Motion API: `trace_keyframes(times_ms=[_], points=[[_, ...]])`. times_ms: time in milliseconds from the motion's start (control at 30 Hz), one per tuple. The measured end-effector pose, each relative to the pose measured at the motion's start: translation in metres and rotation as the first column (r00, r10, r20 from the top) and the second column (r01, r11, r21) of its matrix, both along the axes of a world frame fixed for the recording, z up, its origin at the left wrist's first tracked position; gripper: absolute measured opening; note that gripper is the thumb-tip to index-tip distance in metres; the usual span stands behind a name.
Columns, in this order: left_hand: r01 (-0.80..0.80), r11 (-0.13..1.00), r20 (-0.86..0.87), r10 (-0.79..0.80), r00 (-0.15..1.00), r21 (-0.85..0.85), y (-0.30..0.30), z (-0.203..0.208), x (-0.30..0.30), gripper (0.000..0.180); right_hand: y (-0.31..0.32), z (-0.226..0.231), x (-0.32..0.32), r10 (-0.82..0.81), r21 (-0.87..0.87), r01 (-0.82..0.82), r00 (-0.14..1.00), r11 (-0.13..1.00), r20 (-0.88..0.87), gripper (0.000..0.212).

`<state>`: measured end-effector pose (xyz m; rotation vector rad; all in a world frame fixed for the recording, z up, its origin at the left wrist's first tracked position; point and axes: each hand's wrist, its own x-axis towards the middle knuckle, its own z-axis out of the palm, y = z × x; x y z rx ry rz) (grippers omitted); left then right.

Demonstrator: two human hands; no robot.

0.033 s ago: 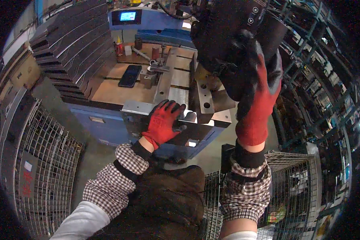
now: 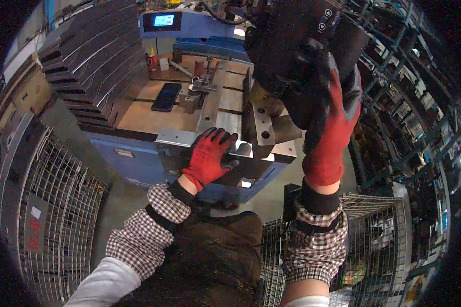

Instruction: Bending metal plates using a press machine on a fabrication floor.

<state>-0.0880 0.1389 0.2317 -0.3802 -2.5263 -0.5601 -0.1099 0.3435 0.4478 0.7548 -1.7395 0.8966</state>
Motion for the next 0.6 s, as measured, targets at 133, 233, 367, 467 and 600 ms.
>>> trace_keyframes(times_ms=[133,233,367,467,600], points=[[0.004,1.0,0.005,-0.004,1.0,-0.005,-0.004,-0.002,-0.005,0.087,0.003,0.0,-0.033,0.218,-0.153,-0.204,0.973,0.967,0.081,0.039],[-0.002,1.0,0.019,0.002,1.0,-0.006,-0.009,0.001,-0.004,0.087,-0.003,0.005,-0.039,0.29,-0.271,-0.254,0.951,0.929,0.103,0.043],[0.001,1.0,-0.005,-0.001,1.0,-0.003,-0.008,-0.005,-0.005,0.087,0.026,0.013,-0.06,-0.145,0.22,0.214,0.945,0.952,-0.292,0.052],[0.014,1.0,-0.05,-0.015,0.999,-0.004,-0.006,-0.002,-0.006,0.085,0.018,0.032,-0.05,-0.228,0.274,0.342,0.899,0.899,-0.374,0.057],[0.004,1.0,-0.064,-0.003,0.998,0.016,-0.007,-0.005,-0.006,0.083,-0.004,0.058,-0.046,-0.097,0.353,0.155,0.98,0.923,-0.176,0.05]])
